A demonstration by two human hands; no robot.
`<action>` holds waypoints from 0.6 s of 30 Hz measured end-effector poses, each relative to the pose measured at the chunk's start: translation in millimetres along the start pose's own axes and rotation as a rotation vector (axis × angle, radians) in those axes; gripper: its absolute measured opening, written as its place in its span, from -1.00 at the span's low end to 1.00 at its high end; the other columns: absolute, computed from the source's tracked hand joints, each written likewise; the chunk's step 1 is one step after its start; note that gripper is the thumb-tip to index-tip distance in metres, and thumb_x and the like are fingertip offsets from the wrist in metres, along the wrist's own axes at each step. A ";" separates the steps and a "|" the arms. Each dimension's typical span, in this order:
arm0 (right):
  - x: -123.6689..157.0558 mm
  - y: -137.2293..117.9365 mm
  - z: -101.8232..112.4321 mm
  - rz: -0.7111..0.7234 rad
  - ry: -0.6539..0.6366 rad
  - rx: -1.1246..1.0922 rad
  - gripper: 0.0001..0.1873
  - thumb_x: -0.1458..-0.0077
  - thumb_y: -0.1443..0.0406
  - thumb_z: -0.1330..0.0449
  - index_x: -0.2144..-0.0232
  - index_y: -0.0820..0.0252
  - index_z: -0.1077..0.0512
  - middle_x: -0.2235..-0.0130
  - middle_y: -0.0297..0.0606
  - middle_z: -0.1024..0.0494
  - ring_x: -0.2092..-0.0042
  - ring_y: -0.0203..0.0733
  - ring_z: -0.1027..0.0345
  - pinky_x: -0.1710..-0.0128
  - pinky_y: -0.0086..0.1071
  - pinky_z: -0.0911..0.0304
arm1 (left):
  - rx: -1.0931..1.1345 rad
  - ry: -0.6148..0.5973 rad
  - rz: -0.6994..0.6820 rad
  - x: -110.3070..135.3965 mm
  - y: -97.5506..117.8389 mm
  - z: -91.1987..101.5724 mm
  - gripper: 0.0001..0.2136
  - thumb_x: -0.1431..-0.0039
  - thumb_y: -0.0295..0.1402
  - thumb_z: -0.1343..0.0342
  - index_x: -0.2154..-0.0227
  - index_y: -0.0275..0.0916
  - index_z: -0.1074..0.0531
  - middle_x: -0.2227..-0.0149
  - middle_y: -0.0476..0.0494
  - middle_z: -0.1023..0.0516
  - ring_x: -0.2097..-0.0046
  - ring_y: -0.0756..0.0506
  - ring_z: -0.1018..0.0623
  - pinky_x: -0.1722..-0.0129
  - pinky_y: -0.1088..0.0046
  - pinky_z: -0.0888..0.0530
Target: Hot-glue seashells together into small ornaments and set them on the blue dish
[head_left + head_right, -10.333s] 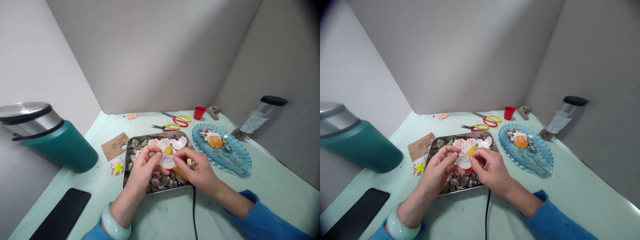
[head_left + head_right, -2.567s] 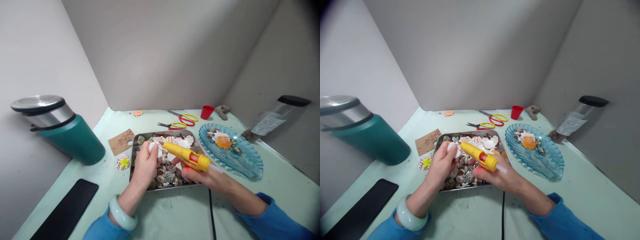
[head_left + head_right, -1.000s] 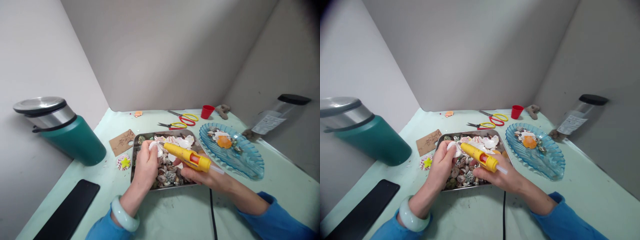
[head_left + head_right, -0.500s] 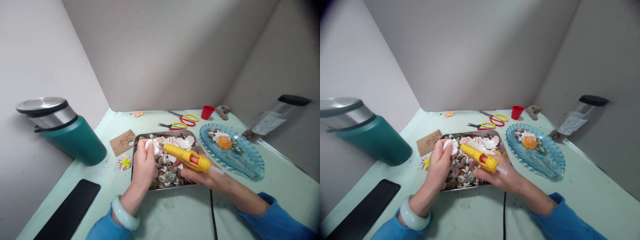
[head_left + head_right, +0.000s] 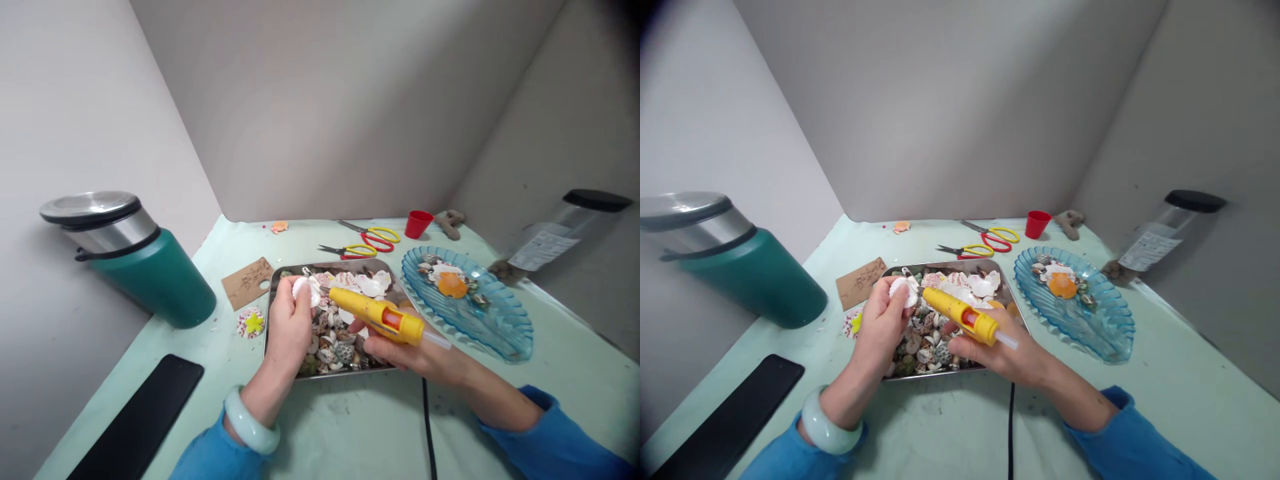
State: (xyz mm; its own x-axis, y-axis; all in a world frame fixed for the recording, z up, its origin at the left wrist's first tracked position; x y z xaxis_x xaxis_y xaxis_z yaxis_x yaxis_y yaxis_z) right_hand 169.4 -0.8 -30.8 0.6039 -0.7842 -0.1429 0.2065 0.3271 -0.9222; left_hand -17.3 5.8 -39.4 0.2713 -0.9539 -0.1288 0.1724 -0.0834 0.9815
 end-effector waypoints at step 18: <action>-0.1 -2.7 0.1 0.027 -0.031 0.021 -0.78 -0.14 0.20 -0.19 0.18 0.17 -0.44 0.57 -0.44 -0.34 0.57 -0.35 -0.20 0.62 -0.49 -0.12 | 0.103 -0.026 0.076 -1.2 5.0 -2.1 -0.84 -0.18 -0.20 -0.01 0.32 -0.18 -0.27 0.62 0.14 -0.24 0.63 0.06 -0.21 0.60 0.56 -0.19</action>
State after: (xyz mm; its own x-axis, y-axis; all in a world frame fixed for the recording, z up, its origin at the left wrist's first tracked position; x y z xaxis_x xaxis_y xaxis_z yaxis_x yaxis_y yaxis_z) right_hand 168.8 -1.6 -28.3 0.6330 -0.7583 -0.1556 0.2059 0.3587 -0.9105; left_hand -14.8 7.1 -34.7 0.2547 -0.9657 -0.0507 0.0538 -0.0382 0.9978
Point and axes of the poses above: each hand's wrist, its own x-axis away from the middle knuckle, its own z-axis out of the back of the hand, y = z × x, the point moved 4 cm from there along -x, towards the middle knuckle
